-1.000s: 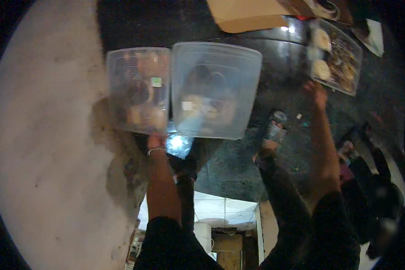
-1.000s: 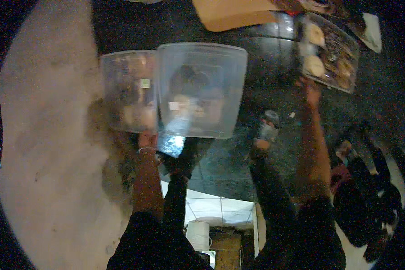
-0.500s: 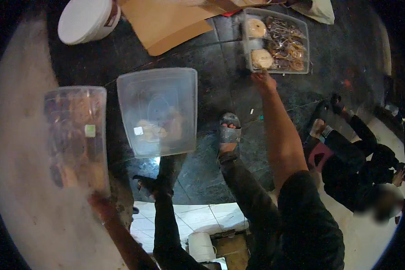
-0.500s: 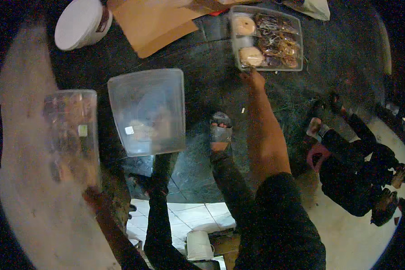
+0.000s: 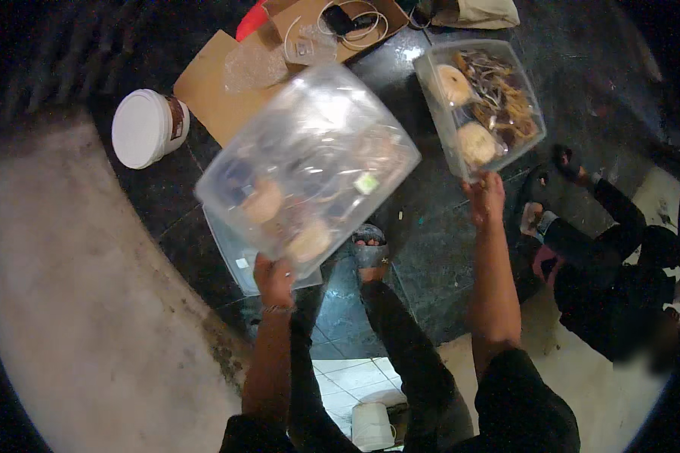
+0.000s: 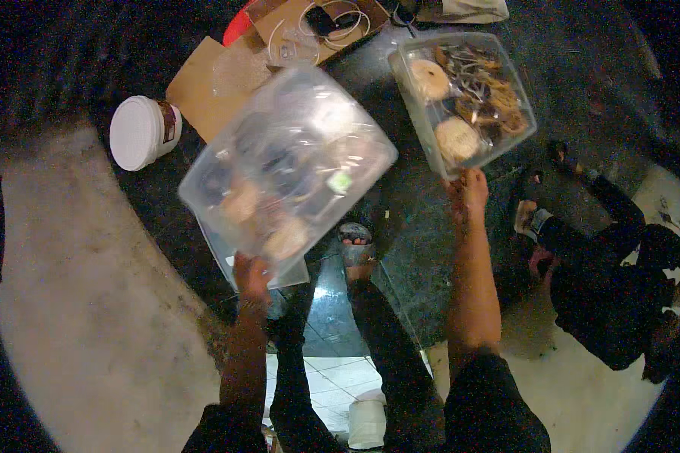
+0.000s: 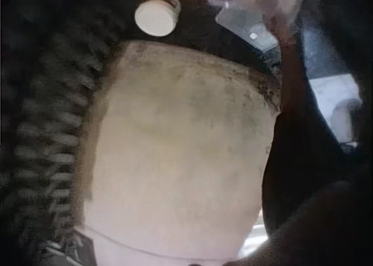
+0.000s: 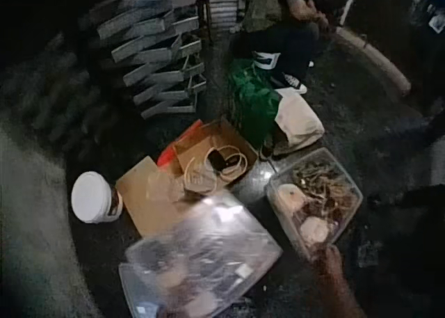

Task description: The person shapes dough into donut rings on a table, then moves to a large industrial dough mixer, adding water from a bucket and checking the dough consistency by hand, before moving containers of prepared donuts.

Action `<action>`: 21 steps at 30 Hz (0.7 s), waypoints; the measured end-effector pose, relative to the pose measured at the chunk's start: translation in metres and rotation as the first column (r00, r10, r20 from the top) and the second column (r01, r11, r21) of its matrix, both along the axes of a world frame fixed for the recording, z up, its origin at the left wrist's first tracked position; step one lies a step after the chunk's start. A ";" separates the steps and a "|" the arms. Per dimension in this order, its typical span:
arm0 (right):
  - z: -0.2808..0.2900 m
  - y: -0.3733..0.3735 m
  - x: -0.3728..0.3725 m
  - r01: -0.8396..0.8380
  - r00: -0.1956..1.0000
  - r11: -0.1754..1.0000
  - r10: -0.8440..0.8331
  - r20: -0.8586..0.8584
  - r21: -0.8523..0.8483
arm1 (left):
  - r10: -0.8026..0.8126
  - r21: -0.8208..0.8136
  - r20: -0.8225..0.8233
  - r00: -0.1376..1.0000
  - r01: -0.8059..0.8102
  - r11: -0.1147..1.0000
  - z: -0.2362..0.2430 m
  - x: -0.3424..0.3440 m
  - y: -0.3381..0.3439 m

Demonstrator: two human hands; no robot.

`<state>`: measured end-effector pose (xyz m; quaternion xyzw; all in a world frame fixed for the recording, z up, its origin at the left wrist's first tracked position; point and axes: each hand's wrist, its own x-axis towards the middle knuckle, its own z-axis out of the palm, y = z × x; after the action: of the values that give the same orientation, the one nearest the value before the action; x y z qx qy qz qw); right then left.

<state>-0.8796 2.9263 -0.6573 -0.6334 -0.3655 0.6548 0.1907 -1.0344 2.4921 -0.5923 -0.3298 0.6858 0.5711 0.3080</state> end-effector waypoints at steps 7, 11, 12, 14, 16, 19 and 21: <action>0.014 0.005 0.031 -0.020 0.992 0.984 0.041 -0.118 0.177 | -0.306 0.009 -0.092 0.948 0.308 0.951 -0.101 0.018 0.151; -0.017 -0.029 0.011 -0.015 0.996 0.987 0.030 -0.088 0.160 | -0.400 -0.033 -0.220 0.890 0.403 0.914 -0.184 0.002 0.198; -0.023 -0.042 -0.002 -0.013 0.997 0.988 0.025 -0.080 0.153 | -0.421 -0.044 -0.228 0.878 0.423 0.905 -0.198 -0.002 0.206; -0.027 -0.058 -0.027 0.092 0.990 0.994 -0.085 -0.110 0.064 | -0.450 -0.027 -0.260 0.854 0.459 0.888 -0.211 -0.005 0.228; -0.047 -0.065 -0.041 0.131 0.988 0.990 -0.126 -0.092 0.048 | -0.457 -0.003 -0.293 0.840 0.477 0.879 -0.216 -0.010 0.245; -0.071 -0.094 -0.073 0.184 0.974 0.983 -0.185 -0.134 -0.017 | -0.361 0.191 -0.203 0.910 0.398 0.897 -0.228 -0.029 0.231; -0.083 -0.119 -0.093 0.109 0.980 0.994 -0.111 -0.166 -0.016 | -0.413 0.292 -0.172 0.894 0.447 0.846 -0.230 -0.040 0.202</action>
<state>-0.9729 2.8070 -0.7401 -0.5965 -0.3105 0.6951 0.2543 -1.0739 2.6943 -0.8224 -0.0830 0.6536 0.6083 0.4425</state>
